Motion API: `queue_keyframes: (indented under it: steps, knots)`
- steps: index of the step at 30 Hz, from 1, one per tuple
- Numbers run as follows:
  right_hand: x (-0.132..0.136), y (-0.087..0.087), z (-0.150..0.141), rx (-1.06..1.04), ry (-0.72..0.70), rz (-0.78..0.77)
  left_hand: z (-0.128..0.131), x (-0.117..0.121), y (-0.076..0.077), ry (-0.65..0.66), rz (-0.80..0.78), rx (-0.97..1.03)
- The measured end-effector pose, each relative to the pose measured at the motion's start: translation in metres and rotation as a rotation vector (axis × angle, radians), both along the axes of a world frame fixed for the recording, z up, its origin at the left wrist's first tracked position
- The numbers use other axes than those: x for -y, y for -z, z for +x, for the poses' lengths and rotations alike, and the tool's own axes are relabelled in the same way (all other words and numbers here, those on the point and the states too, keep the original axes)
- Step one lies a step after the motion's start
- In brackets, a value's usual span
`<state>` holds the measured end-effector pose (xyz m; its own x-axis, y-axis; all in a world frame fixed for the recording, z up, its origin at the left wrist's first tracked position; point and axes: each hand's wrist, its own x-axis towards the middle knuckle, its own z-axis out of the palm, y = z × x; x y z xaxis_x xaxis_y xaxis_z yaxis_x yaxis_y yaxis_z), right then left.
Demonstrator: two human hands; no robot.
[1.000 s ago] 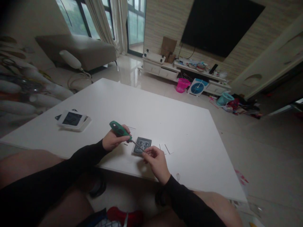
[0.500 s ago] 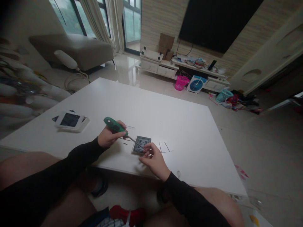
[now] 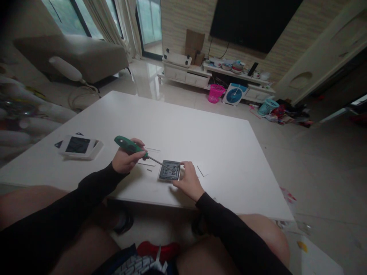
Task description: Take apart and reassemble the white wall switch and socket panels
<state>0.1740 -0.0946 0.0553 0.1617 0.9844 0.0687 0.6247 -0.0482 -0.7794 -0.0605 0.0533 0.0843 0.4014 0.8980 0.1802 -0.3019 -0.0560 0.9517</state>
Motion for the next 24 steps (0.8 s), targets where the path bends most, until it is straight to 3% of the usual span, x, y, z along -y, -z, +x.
queue_keyframes:
  steps: [5, 12, 24]
  knots:
    - [-0.012, 0.012, 0.009, 0.094, -0.136, -0.030, -0.001, 0.000, -0.002, 0.007, -0.004, 0.010]
    - [-0.018, 0.025, 0.011, 0.058, -0.149, -0.046, -0.001, 0.001, -0.005, -0.006, 0.037, -0.003]
    - [-0.006, 0.032, -0.020, 0.036, -0.195, 0.065, -0.004, 0.003, -0.010, 0.008, 0.191, -0.106]
